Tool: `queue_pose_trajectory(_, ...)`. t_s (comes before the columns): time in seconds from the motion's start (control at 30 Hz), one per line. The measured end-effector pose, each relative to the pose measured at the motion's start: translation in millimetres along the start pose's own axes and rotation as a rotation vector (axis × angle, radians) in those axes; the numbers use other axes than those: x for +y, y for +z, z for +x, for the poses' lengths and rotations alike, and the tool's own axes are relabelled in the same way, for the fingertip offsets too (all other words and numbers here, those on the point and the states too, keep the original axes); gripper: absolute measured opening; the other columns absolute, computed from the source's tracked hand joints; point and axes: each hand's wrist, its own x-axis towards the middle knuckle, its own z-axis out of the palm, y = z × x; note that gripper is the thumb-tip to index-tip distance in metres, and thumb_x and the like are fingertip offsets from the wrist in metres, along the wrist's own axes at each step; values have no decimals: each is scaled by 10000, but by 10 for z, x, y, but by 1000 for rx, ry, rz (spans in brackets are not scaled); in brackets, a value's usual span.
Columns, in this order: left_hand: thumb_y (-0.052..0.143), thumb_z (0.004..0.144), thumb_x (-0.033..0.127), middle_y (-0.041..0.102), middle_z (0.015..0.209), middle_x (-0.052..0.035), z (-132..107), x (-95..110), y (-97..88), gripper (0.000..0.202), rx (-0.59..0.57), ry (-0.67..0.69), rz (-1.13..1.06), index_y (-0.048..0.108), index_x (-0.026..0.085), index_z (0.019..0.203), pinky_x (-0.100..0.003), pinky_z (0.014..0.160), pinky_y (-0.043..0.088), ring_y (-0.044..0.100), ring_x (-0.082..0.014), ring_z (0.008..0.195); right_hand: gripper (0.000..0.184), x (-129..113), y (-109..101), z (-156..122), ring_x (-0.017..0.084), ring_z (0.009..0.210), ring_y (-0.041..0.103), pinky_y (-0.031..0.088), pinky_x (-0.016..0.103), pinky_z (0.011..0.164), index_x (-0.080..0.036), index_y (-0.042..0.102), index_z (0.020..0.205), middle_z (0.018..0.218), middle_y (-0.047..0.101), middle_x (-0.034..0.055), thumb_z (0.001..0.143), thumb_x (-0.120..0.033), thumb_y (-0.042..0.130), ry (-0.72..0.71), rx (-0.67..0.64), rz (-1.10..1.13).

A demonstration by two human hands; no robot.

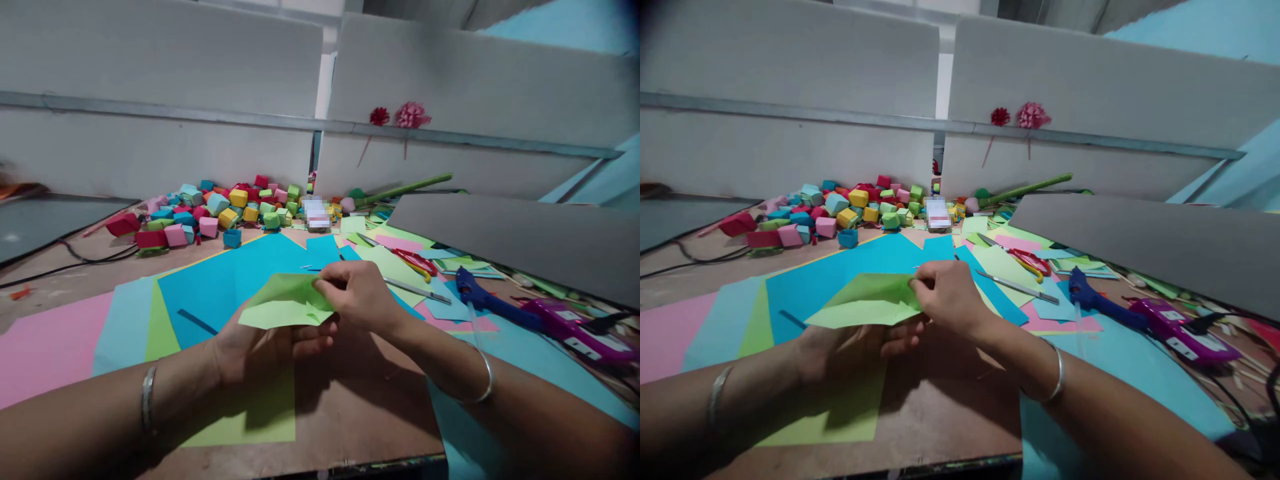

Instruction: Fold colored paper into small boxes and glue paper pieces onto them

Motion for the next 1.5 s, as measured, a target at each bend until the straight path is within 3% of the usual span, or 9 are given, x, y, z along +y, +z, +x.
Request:
queue_pose_trajectory(0.2, 556, 840, 236, 687, 959, -113, 66, 5, -36, 235, 197, 173, 91, 588, 127, 1046, -337, 873, 514, 670, -196, 909, 73, 66, 11, 161, 130, 443, 573, 390, 212, 442, -182, 535, 822, 498, 587, -34, 759, -146, 539, 279, -93, 157)
queue_pose_trajectory(0.37, 817, 674, 303, 572, 891, -15, 97, -63, -113, 651, 409, 416, 364, 504, 190, 1234, -275, 711, 463, 573, -173, 837, 43, 87, 187, 135, 154, 443, 595, 391, 222, 406, -199, 467, 785, 503, 595, -8, 823, -217, 478, 353, -117, 185)
queue_pose_trajectory(0.5, 843, 626, 376, 549, 1120, -95, 114, -71, -170, 800, 497, 496, 589, 452, 187, 1298, -360, 818, 475, 557, -253, 1017, 99, 31, 275, 52, 151, 576, 599, 385, 236, 494, -186, 528, 783, 683, 657, 39, 837, -264, 499, 281, -65, 123)
queue_pose_trajectory(0.63, 649, 824, 364, 542, 1289, -100, 105, -100, -148, 542, 326, 542, 598, 436, 248, 1308, -383, 916, 475, 571, -249, 1112, 135, -7, 296, -26, 155, 648, 547, 338, 259, 563, -182, 536, 677, 707, 628, 38, 786, -255, 571, 201, -17, 44)
queue_pose_trajectory(0.83, 641, 701, 55, 689, 1008, -10, 74, -109, -115, 497, 406, 516, 535, 559, 244, 1153, -302, 821, 490, 632, -202, 932, 198, 55, 323, -123, 147, 612, 454, 271, 269, 556, -211, 433, 701, 626, 522, -16, 759, -283, 609, 13, 105, -62)
queue_pose_trajectory(0.97, 690, 710, 102, 685, 756, 0, 52, -82, -104, 280, 421, 450, 405, 623, 194, 966, -273, 633, 477, 623, -185, 698, 129, 32, 356, -202, 128, 568, 439, 269, 265, 541, -205, 449, 749, 622, 520, -30, 810, -247, 554, -143, 68, -75)
queue_pose_trajectory(1.03, 712, 730, 165, 659, 686, 2, 41, -66, -76, 160, 516, 459, 463, 631, 177, 868, -247, 567, 441, 583, -162, 615, 104, 19, 369, -221, 122, 551, 441, 274, 263, 537, -198, 481, 783, 623, 532, -32, 821, -259, 556, -165, 43, -67)
queue_pose_trajectory(1.17, 738, 727, 205, 664, 716, -14, 35, -34, -23, 162, 676, 456, 583, 636, 166, 846, -230, 543, 423, 558, -150, 610, 75, 42, 384, -202, 141, 592, 475, 291, 271, 564, -185, 534, 824, 621, 548, -18, 808, -245, 576, -181, 131, -117)
queue_pose_trajectory(1.5, 712, 707, 105, 684, 860, -13, 49, -53, -48, 369, 624, 524, 543, 607, 219, 1041, -280, 667, 464, 594, -181, 734, 89, 118, 417, -146, 142, 639, 455, 332, 267, 600, -196, 491, 725, 670, 528, -7, 789, -148, 530, -223, 183, -63)
